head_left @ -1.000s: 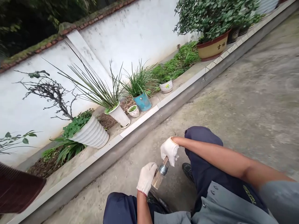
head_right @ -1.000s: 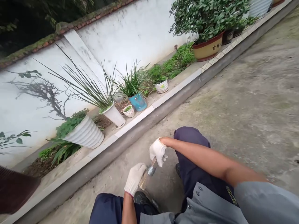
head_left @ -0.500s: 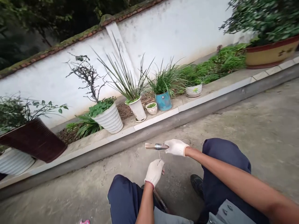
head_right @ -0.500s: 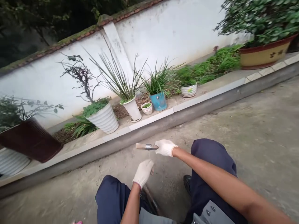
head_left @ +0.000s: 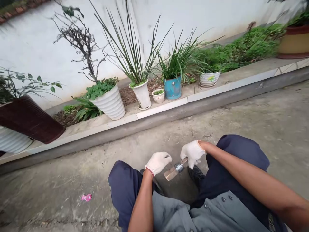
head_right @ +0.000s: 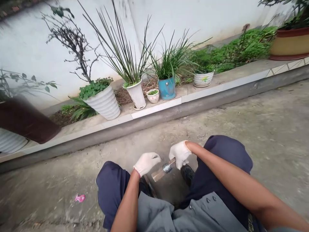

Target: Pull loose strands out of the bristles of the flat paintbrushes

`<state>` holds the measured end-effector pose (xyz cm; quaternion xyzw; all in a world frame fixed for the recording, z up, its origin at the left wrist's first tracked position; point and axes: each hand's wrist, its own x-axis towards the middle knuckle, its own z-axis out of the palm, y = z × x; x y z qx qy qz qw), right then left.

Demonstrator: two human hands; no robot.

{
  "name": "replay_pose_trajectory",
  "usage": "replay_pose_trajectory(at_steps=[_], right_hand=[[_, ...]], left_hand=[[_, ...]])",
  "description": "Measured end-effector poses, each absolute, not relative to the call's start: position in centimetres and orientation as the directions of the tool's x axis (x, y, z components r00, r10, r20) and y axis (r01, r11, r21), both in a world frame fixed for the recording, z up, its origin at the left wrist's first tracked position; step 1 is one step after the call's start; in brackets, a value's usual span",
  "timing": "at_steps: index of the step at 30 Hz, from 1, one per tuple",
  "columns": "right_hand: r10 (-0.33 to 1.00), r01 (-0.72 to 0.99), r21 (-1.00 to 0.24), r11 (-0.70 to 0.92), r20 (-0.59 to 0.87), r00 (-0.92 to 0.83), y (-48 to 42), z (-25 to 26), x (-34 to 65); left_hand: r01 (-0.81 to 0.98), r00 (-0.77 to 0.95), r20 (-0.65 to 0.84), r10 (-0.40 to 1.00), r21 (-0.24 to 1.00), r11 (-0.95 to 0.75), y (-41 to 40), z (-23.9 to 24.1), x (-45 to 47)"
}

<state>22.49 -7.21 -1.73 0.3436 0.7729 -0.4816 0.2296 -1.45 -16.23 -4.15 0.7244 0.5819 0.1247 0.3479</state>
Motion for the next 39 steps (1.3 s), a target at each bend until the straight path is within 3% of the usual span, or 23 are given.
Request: replay_pose_trajectory(at_steps=[5, 10, 13, 17, 20, 23, 25, 28, 31, 36, 39], right_hand=[[0.431, 0.649, -0.710, 0.274, -0.512, -0.743, -7.5, 0.6, 23.9], [0.734, 0.569, -0.804, 0.174, -0.279, -0.619, -6.8, -0.1, 22.3], [0.855, 0.732, -0.632, 0.253, -0.209, -0.475, -5.8, -1.2, 20.7], [0.875, 0.898, -0.187, 0.399, -0.214, -0.434, -5.5, -2.8, 18.8], [0.829, 0.889, -0.107, 0.446, -0.325, -0.455, -6.2, -3.9, 18.3], [0.778, 0.872, -0.145, 0.467, -0.401, -0.484, -7.3, -4.1, 19.1], [0.703, 0.839, -0.258, 0.479, -0.459, -0.543, -7.7, -3.7, 20.1], [0.442, 0.753, -0.534, 0.383, -0.610, -0.658, -8.0, -2.6, 21.8], [0.304, 0.702, -0.656, 0.276, -0.633, -0.712, -8.1, -1.5, 22.8], [0.491, 0.597, -0.781, 0.187, -0.451, -0.745, -6.9, -0.1, 21.8], [0.646, 0.543, -0.835, 0.092, -0.365, -0.671, -5.0, 1.1, 20.1]], left_hand=[[0.642, 0.202, -0.235, 0.951, 0.765, 0.053, -15.6, -4.5, -0.8], [0.618, 0.114, -0.259, 0.959, 0.774, 0.136, -15.7, -5.4, 0.6], [0.737, 0.225, -0.261, 0.939, 0.676, 0.011, -16.3, -5.6, 1.1], [0.848, 0.265, -0.268, 0.926, 0.522, -0.092, -16.5, -5.4, 1.0], [0.915, 0.205, -0.231, 0.951, 0.389, -0.103, -16.2, -5.5, 0.1], [0.947, 0.164, -0.225, 0.960, 0.308, -0.090, -15.8, -5.8, -0.8], [0.944, 0.177, -0.223, 0.959, 0.315, -0.101, -15.7, -5.7, -1.2], [0.905, 0.203, -0.205, 0.957, 0.412, -0.104, -15.5, -5.4, -1.5], [0.824, 0.196, -0.169, 0.966, 0.562, -0.069, -15.2, -5.2, -1.6], [0.704, 0.110, -0.241, 0.964, 0.703, 0.096, -13.9, -5.1, -1.5], [0.696, 0.145, -0.238, 0.960, 0.714, 0.072, -12.4, -3.3, -1.7]])
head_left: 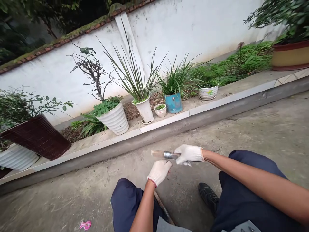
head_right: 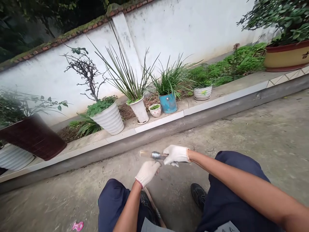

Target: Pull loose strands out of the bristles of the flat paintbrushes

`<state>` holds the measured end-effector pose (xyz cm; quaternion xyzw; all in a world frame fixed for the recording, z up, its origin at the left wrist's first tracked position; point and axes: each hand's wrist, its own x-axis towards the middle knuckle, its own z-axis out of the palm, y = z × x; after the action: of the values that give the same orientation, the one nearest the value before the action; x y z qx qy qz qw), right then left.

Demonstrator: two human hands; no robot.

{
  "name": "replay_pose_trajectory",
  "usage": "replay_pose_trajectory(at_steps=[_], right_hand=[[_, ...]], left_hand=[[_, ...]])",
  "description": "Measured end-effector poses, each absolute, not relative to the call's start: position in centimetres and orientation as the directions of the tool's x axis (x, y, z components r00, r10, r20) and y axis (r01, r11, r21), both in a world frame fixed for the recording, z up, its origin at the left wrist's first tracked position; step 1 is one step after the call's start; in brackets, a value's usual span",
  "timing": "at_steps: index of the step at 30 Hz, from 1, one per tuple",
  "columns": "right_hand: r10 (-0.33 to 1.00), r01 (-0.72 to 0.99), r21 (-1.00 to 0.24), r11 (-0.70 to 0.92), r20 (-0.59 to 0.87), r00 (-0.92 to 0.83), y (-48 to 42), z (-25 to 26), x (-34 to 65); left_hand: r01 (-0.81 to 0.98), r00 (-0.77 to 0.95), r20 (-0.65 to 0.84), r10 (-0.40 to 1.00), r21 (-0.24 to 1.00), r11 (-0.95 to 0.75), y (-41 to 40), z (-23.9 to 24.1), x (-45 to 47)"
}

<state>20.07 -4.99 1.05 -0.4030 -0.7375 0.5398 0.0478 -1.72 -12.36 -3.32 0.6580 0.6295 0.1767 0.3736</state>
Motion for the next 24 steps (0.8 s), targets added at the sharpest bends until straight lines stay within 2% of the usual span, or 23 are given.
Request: replay_pose_trajectory(at_steps=[3, 5, 7, 9, 12, 14, 16, 20, 22, 24], right_hand=[[0.698, 0.590, -0.804, 0.076, -0.380, -0.607, -2.8, 2.3, 18.2], [0.713, 0.635, -0.760, 0.139, -0.368, -0.597, -1.6, 2.8, 17.2], [0.741, 0.691, -0.675, 0.257, -0.322, -0.589, -0.5, 3.0, 16.4], [0.790, 0.760, -0.531, 0.374, -0.248, -0.561, 0.5, 2.9, 15.9], [0.854, 0.854, -0.278, 0.439, -0.167, -0.493, 2.3, 2.4, 15.6], [0.865, 0.884, -0.115, 0.453, -0.183, -0.467, 3.5, 1.8, 15.6], [0.850, 0.875, -0.008, 0.484, -0.236, -0.472, 4.4, 1.1, 15.8], [0.734, 0.809, -0.004, 0.588, -0.418, -0.536, 4.7, -0.7, 16.9], [0.613, 0.762, -0.100, 0.640, -0.530, -0.585, 4.0, -1.1, 17.6], [0.450, 0.712, -0.281, 0.643, -0.614, -0.648, 3.1, -0.9, 18.1]], left_hand=[[0.762, 0.184, -0.236, 0.954, 0.648, 0.013, -10.3, -0.4, -2.1], [0.782, 0.201, -0.300, 0.932, 0.623, 0.032, -8.9, 1.1, -2.3], [0.758, 0.217, -0.351, 0.911, 0.649, 0.069, -7.5, 1.8, -2.4], [0.727, 0.227, -0.395, 0.890, 0.677, 0.115, -6.3, 1.4, -2.6], [0.704, 0.219, -0.480, 0.850, 0.680, 0.203, -5.0, 0.0, -2.9], [0.698, 0.229, -0.528, 0.818, 0.675, 0.240, -4.3, -0.8, -3.1], [0.711, 0.256, -0.538, 0.803, 0.668, 0.221, -3.7, -1.2, -3.4], [0.791, 0.281, -0.478, 0.832, 0.606, 0.081, -2.5, -1.0, -3.9], [0.816, 0.294, -0.448, 0.844, 0.577, 0.022, -2.0, -0.6, -4.2], [0.804, 0.327, -0.426, 0.844, 0.595, -0.011, -1.8, -0.3, -4.3]])
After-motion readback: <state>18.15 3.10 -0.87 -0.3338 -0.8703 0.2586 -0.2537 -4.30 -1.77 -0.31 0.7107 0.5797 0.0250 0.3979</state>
